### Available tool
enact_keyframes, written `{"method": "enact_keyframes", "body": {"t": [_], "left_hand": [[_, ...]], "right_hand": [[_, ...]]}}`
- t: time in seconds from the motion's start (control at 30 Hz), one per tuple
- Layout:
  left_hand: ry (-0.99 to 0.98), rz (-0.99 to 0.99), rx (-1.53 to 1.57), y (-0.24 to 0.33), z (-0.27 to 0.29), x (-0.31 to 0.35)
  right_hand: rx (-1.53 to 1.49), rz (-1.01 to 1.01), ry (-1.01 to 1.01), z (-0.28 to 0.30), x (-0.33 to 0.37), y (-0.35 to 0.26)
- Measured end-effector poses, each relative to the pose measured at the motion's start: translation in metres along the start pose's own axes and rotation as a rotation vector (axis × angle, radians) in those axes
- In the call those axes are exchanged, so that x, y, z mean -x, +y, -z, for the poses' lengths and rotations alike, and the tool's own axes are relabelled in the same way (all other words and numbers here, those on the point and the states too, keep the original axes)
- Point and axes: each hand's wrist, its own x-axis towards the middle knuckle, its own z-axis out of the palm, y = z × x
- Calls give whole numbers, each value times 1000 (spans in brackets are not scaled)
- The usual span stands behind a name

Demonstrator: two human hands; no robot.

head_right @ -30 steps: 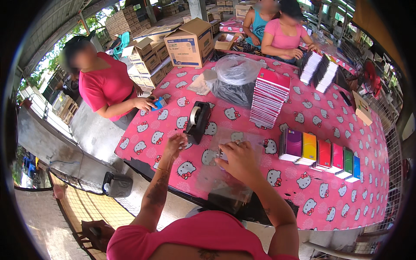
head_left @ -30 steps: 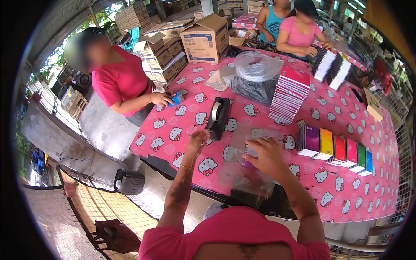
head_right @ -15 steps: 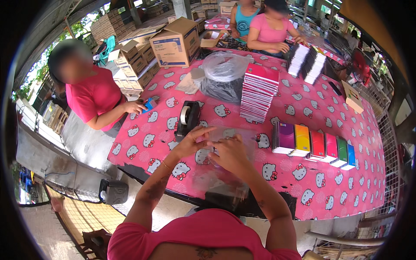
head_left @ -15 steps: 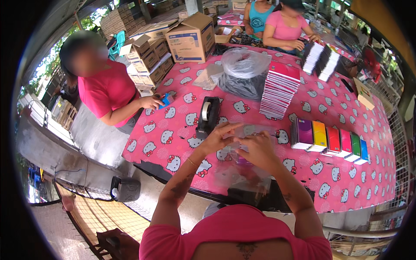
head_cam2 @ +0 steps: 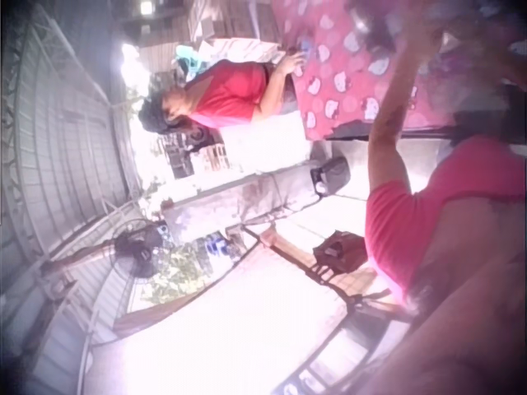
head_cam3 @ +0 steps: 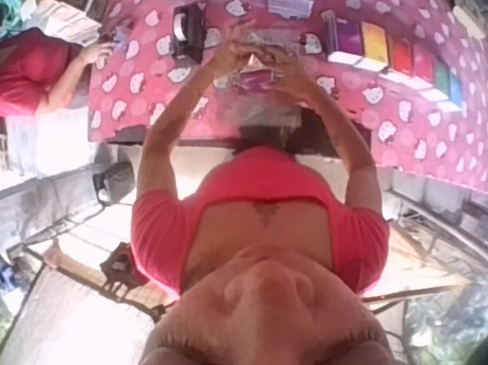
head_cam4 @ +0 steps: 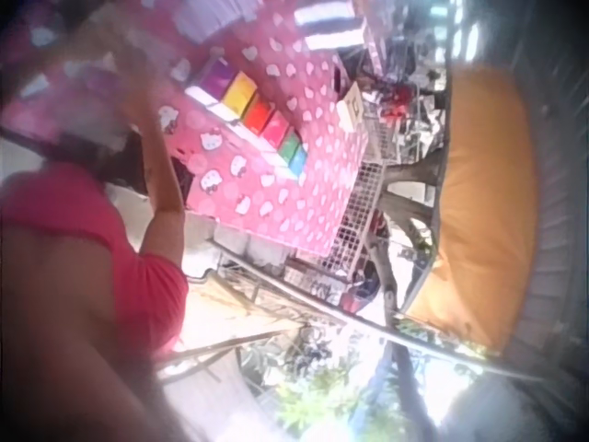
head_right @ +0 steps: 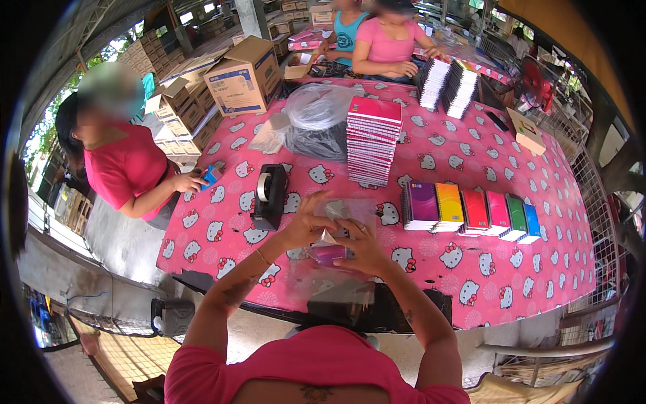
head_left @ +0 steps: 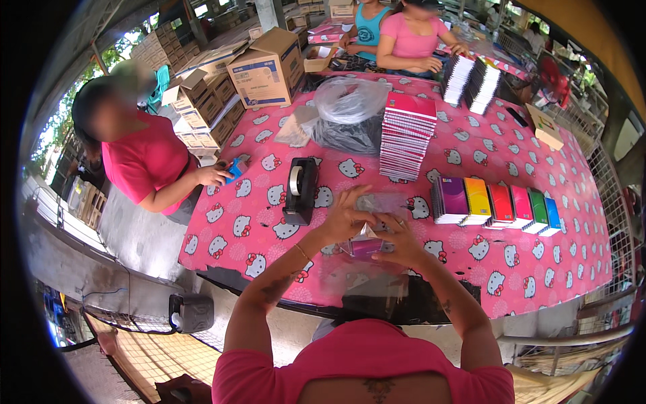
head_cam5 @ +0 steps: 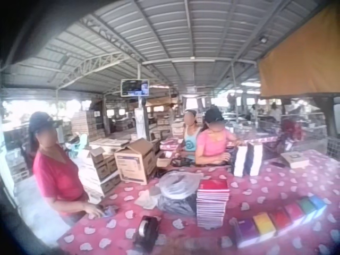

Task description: The person places small notebooks into plastic sleeves by hand, secures the sleeves with tape from a dispenser, and organizes the packaged notebooks by color in rows on a table.

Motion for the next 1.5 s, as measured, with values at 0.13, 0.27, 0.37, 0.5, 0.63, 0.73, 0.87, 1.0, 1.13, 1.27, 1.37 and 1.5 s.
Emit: {"method": "enact_keyframes", "body": {"t": [0.13, 0.27, 0.37, 0.5, 0.63, 0.73, 0.87, 1.0, 1.13, 1.27, 1.37, 1.5], "left_hand": [[140, 241, 93, -7, -28, 11], [181, 824, 1033, -2, -21, 17], [-227, 709, 909, -9, -8, 31], [-168, 713, 799, -9, -13, 40], [-59, 628, 734, 9, -9, 41], [-44, 553, 689, 13, -11, 34], [-24, 307, 481, 16, -2, 37], [28, -29, -172, 52, 20, 29], [-13, 51, -95, 59, 16, 40], [-48, 221, 81, 46, 17, 30], [-109, 377, 145, 46, 19, 15], [-171, 431, -15, 46, 10, 0]], "right_hand": [[30, -35, 31, -11, 0, -2], [-663, -370, 317, -29, -9, 35], [-895, -574, 151, -27, -39, 44], [-654, -258, 1, -9, -50, 26], [-158, -103, 229, 13, -31, -23], [-74, -123, 69, 0, -9, -14], [-147, -137, 282, 9, -20, -38], [-2, -11, 165, 7, -18, -10], [-66, -31, 64, 0, -13, -5], [-130, -58, 133, -2, -17, -9], [-204, -182, 154, -6, -20, -10], [-60, -211, 190, -13, -28, -14]]}}
